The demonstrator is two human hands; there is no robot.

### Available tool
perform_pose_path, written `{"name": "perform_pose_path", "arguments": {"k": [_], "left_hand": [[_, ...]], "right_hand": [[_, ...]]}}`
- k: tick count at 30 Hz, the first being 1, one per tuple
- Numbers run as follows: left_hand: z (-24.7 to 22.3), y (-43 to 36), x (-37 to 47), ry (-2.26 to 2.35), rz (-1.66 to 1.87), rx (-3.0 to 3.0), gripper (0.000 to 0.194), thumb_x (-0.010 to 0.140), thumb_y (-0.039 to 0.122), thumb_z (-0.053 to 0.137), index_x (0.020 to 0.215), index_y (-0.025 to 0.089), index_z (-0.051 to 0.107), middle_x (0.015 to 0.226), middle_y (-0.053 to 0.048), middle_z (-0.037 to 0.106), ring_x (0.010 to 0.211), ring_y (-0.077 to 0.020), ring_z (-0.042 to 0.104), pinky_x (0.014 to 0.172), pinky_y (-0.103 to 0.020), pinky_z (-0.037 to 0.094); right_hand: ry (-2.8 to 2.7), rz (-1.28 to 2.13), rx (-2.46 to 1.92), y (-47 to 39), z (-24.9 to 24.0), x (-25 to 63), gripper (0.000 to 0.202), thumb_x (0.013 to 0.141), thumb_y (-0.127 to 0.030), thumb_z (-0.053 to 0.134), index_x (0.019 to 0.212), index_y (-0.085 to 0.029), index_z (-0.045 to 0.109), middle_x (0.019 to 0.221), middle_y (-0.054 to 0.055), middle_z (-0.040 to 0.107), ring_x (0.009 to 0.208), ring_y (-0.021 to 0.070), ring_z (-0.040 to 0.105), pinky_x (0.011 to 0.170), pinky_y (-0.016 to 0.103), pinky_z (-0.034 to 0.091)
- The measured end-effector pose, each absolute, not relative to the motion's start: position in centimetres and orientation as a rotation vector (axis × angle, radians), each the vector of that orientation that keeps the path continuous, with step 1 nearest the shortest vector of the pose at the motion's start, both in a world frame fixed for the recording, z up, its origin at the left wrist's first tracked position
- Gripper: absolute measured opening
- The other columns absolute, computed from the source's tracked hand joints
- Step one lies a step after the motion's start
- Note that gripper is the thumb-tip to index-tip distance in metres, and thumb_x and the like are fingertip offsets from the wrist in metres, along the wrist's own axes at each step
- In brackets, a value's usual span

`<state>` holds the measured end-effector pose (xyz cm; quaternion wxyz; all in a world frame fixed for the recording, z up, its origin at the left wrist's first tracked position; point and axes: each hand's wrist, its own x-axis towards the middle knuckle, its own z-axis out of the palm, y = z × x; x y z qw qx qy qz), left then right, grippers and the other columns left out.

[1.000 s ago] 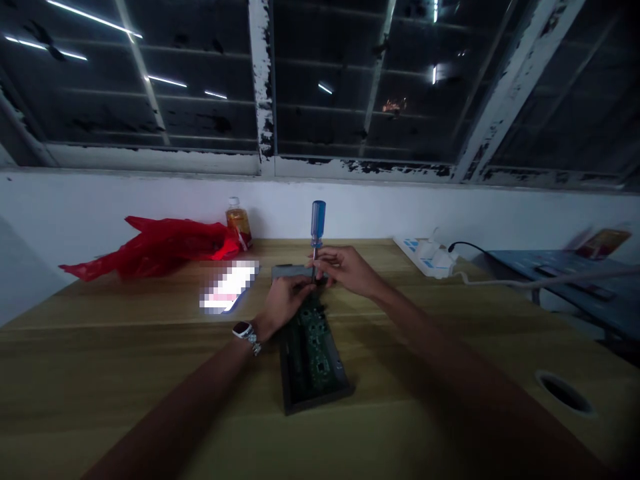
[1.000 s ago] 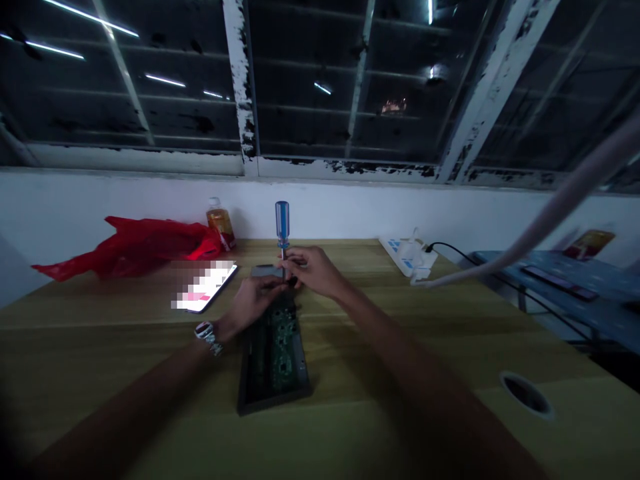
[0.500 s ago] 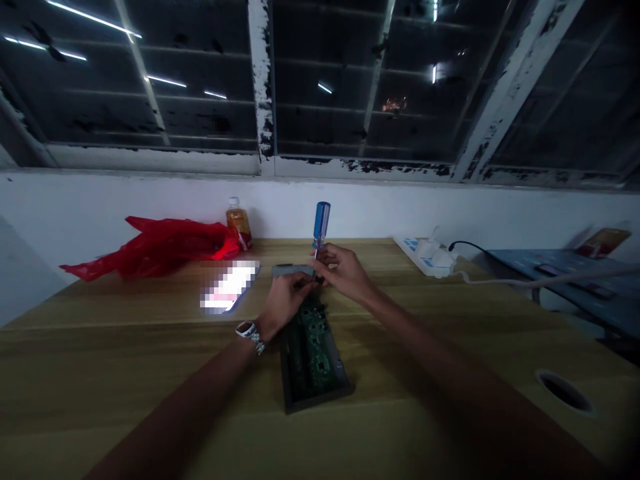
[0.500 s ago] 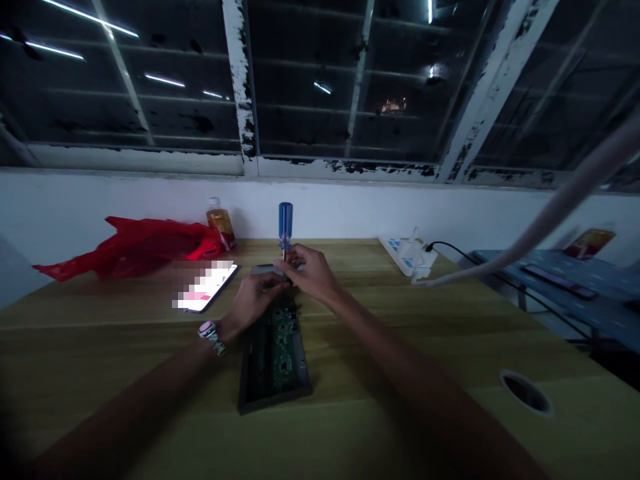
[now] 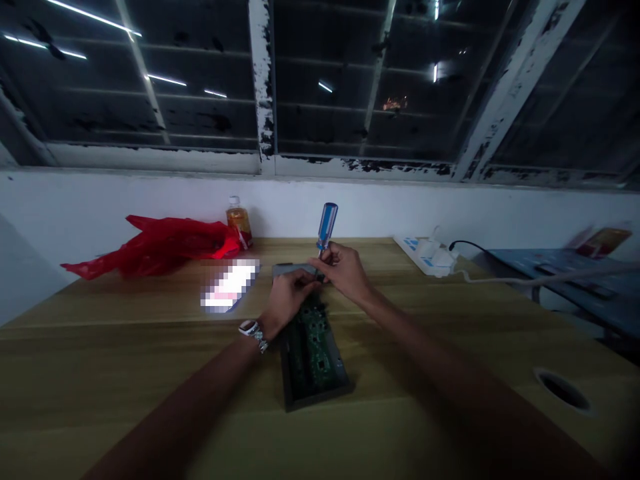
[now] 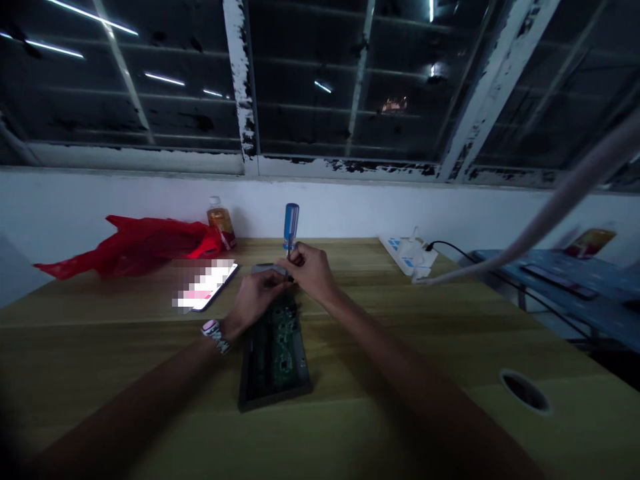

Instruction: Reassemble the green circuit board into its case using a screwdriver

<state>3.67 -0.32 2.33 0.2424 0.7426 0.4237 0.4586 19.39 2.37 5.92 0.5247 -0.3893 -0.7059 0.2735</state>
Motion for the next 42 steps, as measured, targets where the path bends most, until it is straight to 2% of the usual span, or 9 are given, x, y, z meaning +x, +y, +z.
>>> {"name": "perform_pose_path", "arguments": {"k": [5, 9, 14, 18, 23, 27, 33, 39, 42], "left_hand": [[2.9, -0.7, 3.2, 1.062, 1.161, 2.143, 0.020, 0.091, 0.021, 0.053, 0.092, 0.019, 0.073, 0.091, -0.002, 0.076, 0.083, -0.0194, 0.068, 0.077, -0.030, 0.051], [2.6, -0.2, 3.0, 1.069, 1.131, 2.140, 0.017, 0.091, 0.026, 0.057, 0.096, 0.020, 0.072, 0.095, -0.004, 0.076, 0.084, -0.0197, 0.068, 0.078, -0.031, 0.052], [1.7, 0.5, 3.4, 1.125, 1.279, 1.994, 0.017, 0.081, 0.033, 0.071, 0.088, 0.017, 0.070, 0.087, -0.004, 0.074, 0.077, -0.0184, 0.067, 0.070, -0.028, 0.051], [1.7, 0.3, 3.6, 1.137, 1.270, 1.979, 0.016, 0.084, 0.031, 0.067, 0.079, 0.016, 0.070, 0.076, -0.002, 0.072, 0.068, -0.0166, 0.064, 0.062, -0.025, 0.047], [2.2, -0.3, 3.7, 1.083, 1.263, 2.026, 0.017, 0.088, 0.028, 0.061, 0.088, 0.018, 0.075, 0.083, -0.002, 0.076, 0.074, -0.0175, 0.066, 0.068, -0.025, 0.049], [2.3, -0.5, 3.7, 1.103, 1.232, 2.131, 0.021, 0.091, 0.024, 0.057, 0.093, 0.019, 0.077, 0.085, -0.001, 0.076, 0.077, -0.0177, 0.066, 0.071, -0.025, 0.048], [2.1, -0.6, 3.6, 1.133, 1.203, 2.191, 0.025, 0.093, 0.024, 0.053, 0.098, 0.019, 0.077, 0.083, -0.001, 0.076, 0.079, -0.0195, 0.067, 0.073, -0.026, 0.048], [2.2, -0.8, 3.5, 1.084, 1.203, 2.194, 0.026, 0.095, 0.028, 0.052, 0.099, 0.019, 0.076, 0.091, -0.002, 0.076, 0.084, -0.0202, 0.068, 0.079, -0.028, 0.048], [2.2, -0.7, 3.5, 1.082, 1.190, 2.198, 0.028, 0.095, 0.030, 0.051, 0.099, 0.020, 0.076, 0.090, -0.002, 0.076, 0.083, -0.0200, 0.068, 0.078, -0.028, 0.048]], "right_hand": [[-1.869, 0.943, -0.845, 1.8, 7.7, 20.6, 0.031, 0.082, -0.045, 0.066, 0.095, -0.016, 0.068, 0.081, 0.005, 0.069, 0.061, 0.0123, 0.060, 0.043, 0.021, 0.051], [-1.834, 0.907, -0.898, 2.1, 7.8, 20.9, 0.025, 0.079, -0.039, 0.070, 0.086, -0.015, 0.071, 0.067, 0.002, 0.066, 0.049, 0.0095, 0.055, 0.043, 0.022, 0.051], [-1.726, 0.724, -0.910, 2.4, 6.6, 19.8, 0.022, 0.075, -0.035, 0.073, 0.071, -0.017, 0.062, 0.069, 0.001, 0.065, 0.053, 0.0105, 0.056, 0.043, 0.022, 0.050], [-1.714, 0.605, -0.912, 2.1, 6.4, 19.4, 0.021, 0.077, -0.033, 0.072, 0.071, -0.017, 0.060, 0.069, 0.001, 0.064, 0.059, 0.0118, 0.058, 0.050, 0.023, 0.051], [-1.903, 0.756, -0.871, 1.9, 7.4, 20.5, 0.021, 0.080, -0.034, 0.069, 0.091, -0.016, 0.070, 0.078, 0.003, 0.070, 0.063, 0.0134, 0.062, 0.052, 0.024, 0.051], [-1.870, 0.755, -0.889, 2.1, 7.2, 20.7, 0.020, 0.081, -0.035, 0.068, 0.081, -0.015, 0.071, 0.071, 0.003, 0.069, 0.053, 0.0112, 0.057, 0.048, 0.024, 0.048], [-1.765, 0.691, -0.903, 2.1, 6.4, 19.8, 0.023, 0.078, -0.038, 0.071, 0.073, -0.016, 0.065, 0.071, 0.002, 0.066, 0.059, 0.0129, 0.059, 0.050, 0.025, 0.049], [-1.798, 0.989, -0.785, 1.6, 8.0, 20.6, 0.036, 0.081, -0.044, 0.068, 0.107, -0.020, 0.063, 0.092, 0.005, 0.070, 0.061, 0.0112, 0.058, 0.042, 0.021, 0.046], [-1.764, 1.134, -0.739, 1.5, 8.8, 20.9, 0.034, 0.081, -0.043, 0.069, 0.104, -0.020, 0.063, 0.095, 0.006, 0.071, 0.059, 0.0096, 0.056, 0.041, 0.021, 0.044]]}}
